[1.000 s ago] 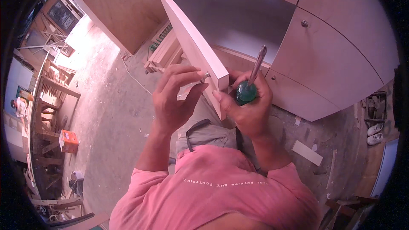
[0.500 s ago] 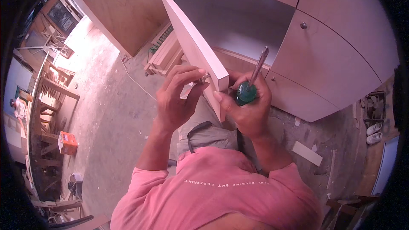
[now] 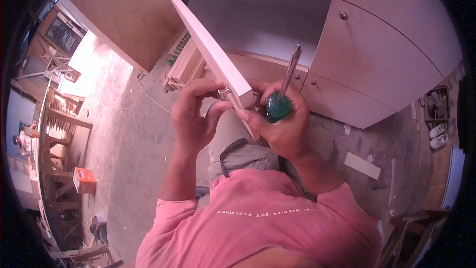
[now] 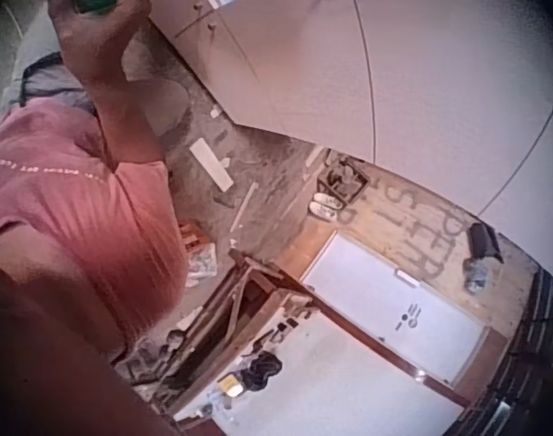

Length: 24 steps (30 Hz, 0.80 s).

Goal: The person installs a handle on a cabinet door by holding the handle against the pre-drilled hole and securing it with a screw using a screwdriver.

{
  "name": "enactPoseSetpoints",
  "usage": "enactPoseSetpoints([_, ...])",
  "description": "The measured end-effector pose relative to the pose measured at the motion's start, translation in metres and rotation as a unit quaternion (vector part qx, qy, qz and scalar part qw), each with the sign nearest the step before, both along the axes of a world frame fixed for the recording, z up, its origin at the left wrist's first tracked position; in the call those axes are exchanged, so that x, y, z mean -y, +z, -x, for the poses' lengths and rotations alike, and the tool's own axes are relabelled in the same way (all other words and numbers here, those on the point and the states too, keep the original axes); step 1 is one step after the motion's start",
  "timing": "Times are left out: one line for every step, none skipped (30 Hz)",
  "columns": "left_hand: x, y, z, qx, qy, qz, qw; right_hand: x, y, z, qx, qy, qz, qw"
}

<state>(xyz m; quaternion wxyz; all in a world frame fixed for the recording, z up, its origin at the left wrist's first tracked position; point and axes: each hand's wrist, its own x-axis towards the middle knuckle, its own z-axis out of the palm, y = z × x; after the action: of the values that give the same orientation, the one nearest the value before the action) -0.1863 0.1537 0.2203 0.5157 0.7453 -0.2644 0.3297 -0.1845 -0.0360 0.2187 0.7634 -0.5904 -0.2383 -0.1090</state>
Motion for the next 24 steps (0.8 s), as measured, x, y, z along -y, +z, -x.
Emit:
enactPoseSetpoints([0.003, -0.004, 0.004, -0.022, 0.001, 0.032, 0.999, 0.002, 0.0, 0.0, -0.012, 0.024, -0.006, 1.0])
enactPoseSetpoints([0.002, -0.006, 0.005, -0.027, -0.002, 0.029, 0.999, 0.004, 0.0, 0.001, -0.043, 0.024, -0.022, 0.999])
enactPoseSetpoints([0.001, -0.009, 0.007, -0.038, -0.013, 0.061, 0.997, 0.008, -0.001, 0.0, -0.006, 0.035, 0.013, 0.999])
enactPoseSetpoints([0.0, -0.01, 0.008, -0.044, -0.026, 0.092, 0.994, 0.012, -0.003, -0.001, 0.023, 0.046, 0.054, 0.997])
enactPoseSetpoints([-0.003, -0.011, 0.009, -0.054, -0.022, 0.088, 0.994, 0.017, -0.005, -0.001, 0.027, 0.047, 0.043, 0.998])
enactPoseSetpoints([-0.007, -0.012, 0.01, -0.025, -0.041, 0.101, 0.994, 0.023, -0.008, -0.001, 0.004, 0.076, 0.026, 0.997])
enactPoseSetpoints([-0.012, -0.013, 0.012, 0.005, -0.058, 0.113, 0.992, 0.028, -0.011, -0.002, -0.02, 0.109, 0.021, 0.994])
enactPoseSetpoints([-0.016, -0.015, 0.016, 0.01, -0.003, 0.116, 0.993, 0.034, -0.014, -0.004, -0.022, 0.113, 0.004, 0.993])
enactPoseSetpoints([-0.021, -0.016, 0.021, 0.02, 0.01, 0.122, 0.992, 0.039, -0.016, -0.007, -0.039, 0.125, 0.08, 0.988])
enactPoseSetpoints([-0.027, -0.018, 0.027, 0.026, 0.039, 0.125, 0.991, 0.042, -0.018, -0.008, -0.085, 0.135, 0.119, 0.98])
enactPoseSetpoints([-0.032, -0.021, 0.033, 0.019, 0.044, 0.12, 0.992, 0.045, -0.019, -0.009, -0.06, 0.152, 0.15, 0.975])
enactPoseSetpoints([-0.037, -0.024, 0.039, 0.034, 0.093, 0.136, 0.986, 0.046, -0.02, -0.007, -0.111, 0.156, 0.155, 0.969])
enactPoseSetpoints([-0.043, -0.027, 0.045, 0.052, 0.142, 0.152, 0.977, 0.048, -0.019, -0.008, -0.148, 0.17, 0.18, 0.957])
enactPoseSetpoints([-0.049, -0.029, 0.05, 0.051, 0.157, 0.146, 0.975, 0.047, -0.019, -0.006, -0.161, 0.177, 0.159, 0.958])
enactPoseSetpoints([-0.056, -0.03, 0.055, 0.039, 0.164, 0.172, 0.971, 0.047, -0.017, -0.006, -0.105, 0.188, 0.194, 0.957])
enactPoseSetpoints([-0.062, -0.032, 0.058, 0.03, 0.17, 0.197, 0.965, 0.044, -0.016, -0.006, -0.065, 0.185, 0.204, 0.959])
enactPoseSetpoints([-0.068, -0.033, 0.061, 0.03, 0.185, 0.194, 0.963, 0.04, -0.014, -0.005, 0.007, 0.156, 0.218, 0.963])
enactPoseSetpoints([-0.074, -0.033, 0.063, 0.03, 0.179, 0.195, 0.964, 0.036, -0.012, -0.005, 0.016, 0.175, 0.22, 0.96])
enactPoseSetpoints([-0.077, -0.033, 0.065, 0.031, 0.17, 0.198, 0.965, 0.032, -0.011, -0.005, 0.035, 0.152, 0.198, 0.968])
enactPoseSetpoints([-0.08, -0.033, 0.066, 0.031, 0.176, 0.198, 0.964, 0.028, -0.009, -0.005, 0.059, 0.132, 0.175, 0.974])
enactPoseSetpoints([-0.083, -0.033, 0.067, 0.023, 0.18, 0.211, 0.961, 0.025, -0.007, -0.008, 0.054, 0.13, 0.176, 0.974])
enactPoseSetpoints([-0.084, -0.033, 0.067, 0.019, 0.181, 0.224, 0.957, 0.023, -0.005, -0.012, 0.13, 0.117, 0.199, 0.964])
enactPoseSetpoints([-0.085, -0.033, 0.067, 0.015, 0.185, 0.226, 0.956, 0.021, -0.004, -0.014, 0.198, 0.1, 0.22, 0.95])
enactPoseSetpoints([-0.085, -0.032, 0.067, 0.016, 0.176, 0.228, 0.958, 0.021, -0.002, -0.016, 0.205, 0.106, 0.221, 0.948])
